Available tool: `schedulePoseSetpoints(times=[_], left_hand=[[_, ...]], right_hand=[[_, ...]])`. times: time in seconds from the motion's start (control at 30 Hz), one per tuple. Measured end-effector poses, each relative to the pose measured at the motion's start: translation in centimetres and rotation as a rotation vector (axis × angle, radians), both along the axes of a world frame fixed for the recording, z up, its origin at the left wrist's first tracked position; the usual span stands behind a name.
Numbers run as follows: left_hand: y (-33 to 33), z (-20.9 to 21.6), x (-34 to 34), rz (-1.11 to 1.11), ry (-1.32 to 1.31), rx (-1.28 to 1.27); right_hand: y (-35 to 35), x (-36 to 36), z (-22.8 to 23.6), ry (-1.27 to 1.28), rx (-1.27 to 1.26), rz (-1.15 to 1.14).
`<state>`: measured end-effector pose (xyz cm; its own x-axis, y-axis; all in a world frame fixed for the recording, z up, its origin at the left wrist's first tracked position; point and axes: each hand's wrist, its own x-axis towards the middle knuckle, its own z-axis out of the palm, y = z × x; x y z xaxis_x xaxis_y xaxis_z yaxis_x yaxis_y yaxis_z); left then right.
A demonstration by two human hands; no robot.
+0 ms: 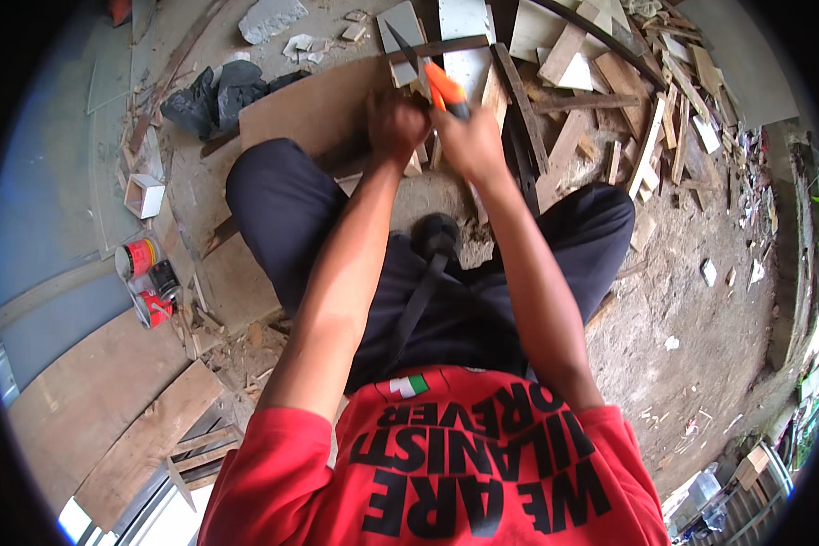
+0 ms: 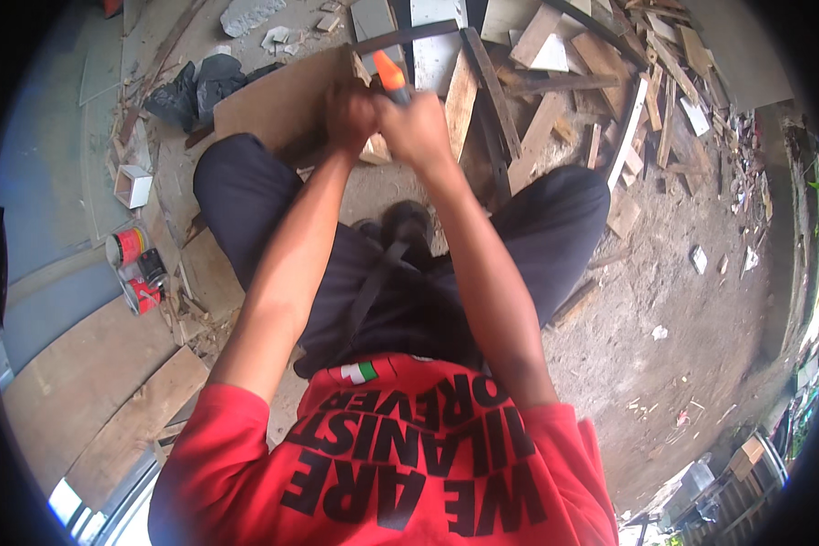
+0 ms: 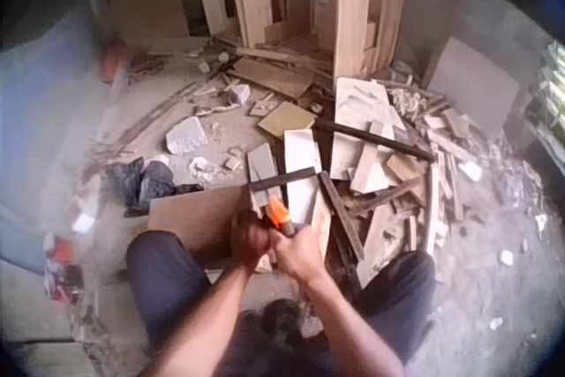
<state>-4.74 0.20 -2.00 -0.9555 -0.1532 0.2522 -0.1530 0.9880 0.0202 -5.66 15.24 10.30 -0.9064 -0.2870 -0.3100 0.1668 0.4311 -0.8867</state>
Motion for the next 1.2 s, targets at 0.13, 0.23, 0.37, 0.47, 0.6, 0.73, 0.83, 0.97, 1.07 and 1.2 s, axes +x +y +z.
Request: schedulePoseSetpoints(times=[0.13,0.23,0.37,0.47,0.6,0.73,0.83,0.97,1.07,1.2], left_hand=[[0.5,1.5,-0.7,0.036,-0.162,0.046],[-0.1,0.5,-0.4,0.063,-0.09,0.076],[-1.4,-3.4,-0.1,0.018,0.11,0.047],[0.5,-0.5,-0.2,0.073,0.026,0.106],[-2.0,-4.5,-0.3,0.022,0.153,0.104],[1.3,2.5,-1.4,0.131,-0.291,0.151],[1.2,3.4,-0.7,0.081,-0.284,0.108],[0.4,1.3,-0.3,0.127,-0.136,0.18],[-1.1,-2.1,0.1,0.068,0.071,0.179],[-0.1,-1.7,-0.1,0.086,0.067,0.117]], right_hand=[[1.3,2.2,-1.5,0.149,-0.051,0.03],[6.8,9.7,-0.5,0.193,-0.063,0.102],[16.1,19.3,4.5,0.1,-0.018,0.155],[18.3,21.8,6.8,-0.014,0.01,0.083],[13.1,15.2,2.9,0.072,-0.115,0.027],[3.3,4.2,-1.5,0.169,-0.072,-0.01],[1.0,2.8,0.0,0.128,-0.023,0.001],[7.7,9.3,-1.4,-0.003,-0.177,0.034],[14.1,16.1,1.2,0.039,-0.164,0.081],[17.0,19.9,4.4,0.009,-0.032,0.07]])
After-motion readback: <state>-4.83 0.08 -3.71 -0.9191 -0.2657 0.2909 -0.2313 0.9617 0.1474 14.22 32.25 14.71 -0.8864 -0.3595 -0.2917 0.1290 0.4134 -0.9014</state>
